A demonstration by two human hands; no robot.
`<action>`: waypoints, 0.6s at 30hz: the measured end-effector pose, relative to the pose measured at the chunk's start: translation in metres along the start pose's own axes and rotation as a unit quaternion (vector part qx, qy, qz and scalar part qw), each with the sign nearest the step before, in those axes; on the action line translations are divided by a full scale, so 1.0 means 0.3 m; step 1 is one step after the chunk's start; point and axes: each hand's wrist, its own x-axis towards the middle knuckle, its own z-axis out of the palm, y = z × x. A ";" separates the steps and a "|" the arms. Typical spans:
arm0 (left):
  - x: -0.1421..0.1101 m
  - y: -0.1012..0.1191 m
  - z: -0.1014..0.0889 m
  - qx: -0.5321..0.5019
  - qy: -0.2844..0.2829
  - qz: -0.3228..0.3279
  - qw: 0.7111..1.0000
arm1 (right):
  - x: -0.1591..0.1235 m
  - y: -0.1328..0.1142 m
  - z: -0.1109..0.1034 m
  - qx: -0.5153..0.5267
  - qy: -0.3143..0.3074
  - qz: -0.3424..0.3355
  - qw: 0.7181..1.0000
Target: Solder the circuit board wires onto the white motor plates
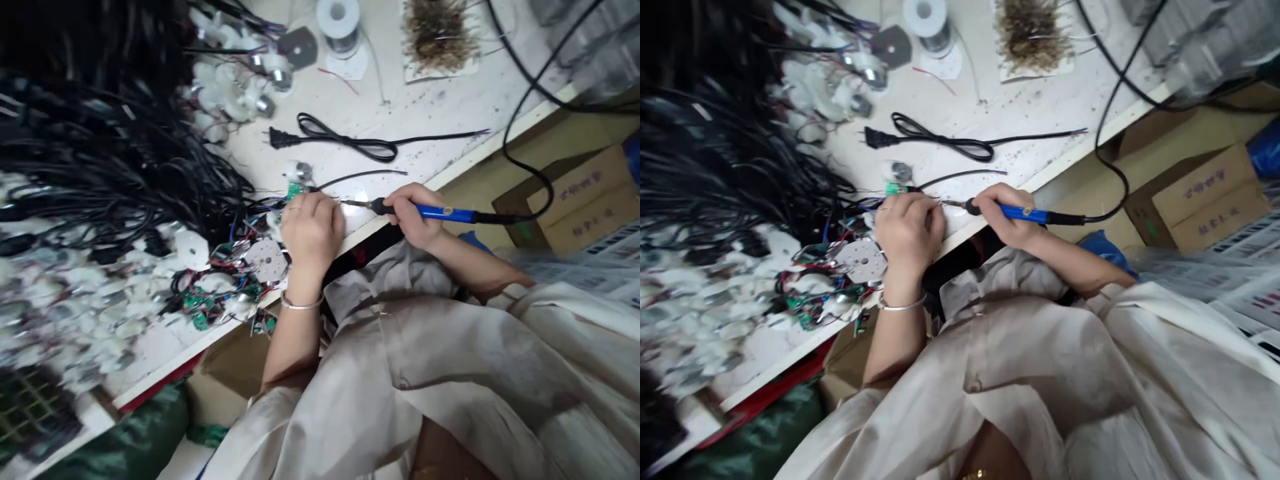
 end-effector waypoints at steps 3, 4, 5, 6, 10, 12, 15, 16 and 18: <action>-0.001 -0.007 0.011 0.019 0.039 0.014 0.999 | 0.006 -0.001 0.004 0.004 -0.006 0.002 1.000; -0.001 -0.004 0.011 0.023 0.042 0.017 0.999 | 0.006 -0.002 0.003 0.007 -0.005 0.002 1.000; -0.002 0.000 0.009 0.025 0.040 0.016 0.999 | 0.006 -0.002 0.001 0.010 -0.004 0.001 1.000; -0.002 0.004 0.007 0.026 0.034 0.011 0.999 | 0.006 -0.002 0.000 0.012 -0.006 0.000 1.000; 0.000 0.012 0.000 0.009 0.008 -0.020 1.000 | 0.005 0.003 -0.003 0.005 -0.012 -0.008 1.000; 0.001 0.013 -0.001 0.005 0.005 -0.025 1.000 | 0.004 0.006 -0.004 0.010 -0.007 -0.006 1.000; 0.001 0.013 0.002 0.011 0.006 -0.021 1.000 | 0.002 0.010 -0.005 0.020 -0.004 -0.008 1.000; 0.001 0.013 0.003 0.012 0.006 -0.020 1.000 | 0.002 0.011 -0.005 0.018 -0.003 -0.012 1.000; 0.001 0.013 0.004 0.016 0.009 -0.015 1.000 | 0.002 0.012 -0.005 0.009 -0.005 -0.019 1.000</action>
